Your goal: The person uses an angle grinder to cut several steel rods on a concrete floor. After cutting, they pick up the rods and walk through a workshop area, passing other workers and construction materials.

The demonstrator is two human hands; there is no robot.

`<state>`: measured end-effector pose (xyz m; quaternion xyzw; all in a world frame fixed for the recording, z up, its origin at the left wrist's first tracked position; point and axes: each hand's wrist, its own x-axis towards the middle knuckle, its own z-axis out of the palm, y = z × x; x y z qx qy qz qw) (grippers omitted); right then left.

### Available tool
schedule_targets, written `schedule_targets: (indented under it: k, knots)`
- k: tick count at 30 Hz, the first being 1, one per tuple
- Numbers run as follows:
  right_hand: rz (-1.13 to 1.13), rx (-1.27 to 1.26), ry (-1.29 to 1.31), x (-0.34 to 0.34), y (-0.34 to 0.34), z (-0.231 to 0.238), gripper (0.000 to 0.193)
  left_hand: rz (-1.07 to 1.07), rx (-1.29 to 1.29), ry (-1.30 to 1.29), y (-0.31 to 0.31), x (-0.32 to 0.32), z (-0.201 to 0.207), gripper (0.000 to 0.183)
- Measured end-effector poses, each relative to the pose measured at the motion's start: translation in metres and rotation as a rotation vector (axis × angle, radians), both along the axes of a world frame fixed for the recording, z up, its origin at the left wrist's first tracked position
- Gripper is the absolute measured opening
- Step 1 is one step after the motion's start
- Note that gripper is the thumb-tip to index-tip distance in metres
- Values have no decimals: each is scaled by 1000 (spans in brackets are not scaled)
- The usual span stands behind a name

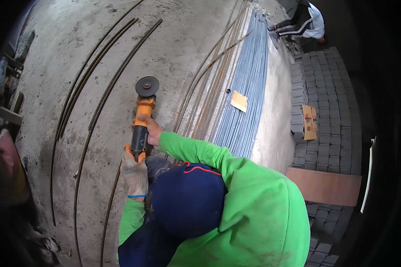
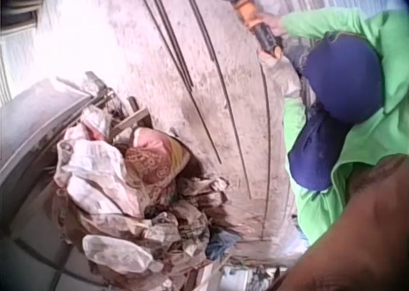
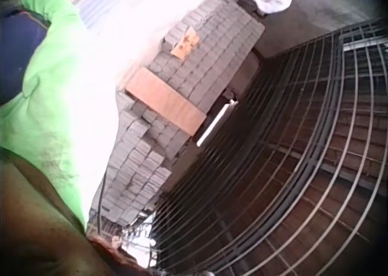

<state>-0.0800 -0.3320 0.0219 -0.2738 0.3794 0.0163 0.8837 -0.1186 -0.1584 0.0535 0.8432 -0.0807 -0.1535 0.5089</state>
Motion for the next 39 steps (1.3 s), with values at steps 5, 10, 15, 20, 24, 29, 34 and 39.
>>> schedule_targets:
  k: [5,10,15,20,24,29,34,39]
  knots:
    - [-22,-13,45,-8,5,-6,45,-37,39,37,3,-6,11,50]
    - [34,52,75,0,11,-9,42,90,-264,132,10,-12,-24,48]
    - [1,28,54,16,18,-1,42,195,-240,304,7,3,77,53]
    - [179,-115,71,11,-20,8,48,56,-191,198,39,51,63,55]
    - [239,-265,49,3,-55,5,47,58,767,-377,85,99,6,53]
    - [211,-493,44,-14,-108,-24,45,-17,945,-470,146,118,-21,37]
    - [394,-1099,148,-17,-111,-8,63,-176,1066,-429,153,133,-48,22]
    - [787,-1653,562,-21,-123,-5,81,-191,1006,-400,149,142,-39,17]
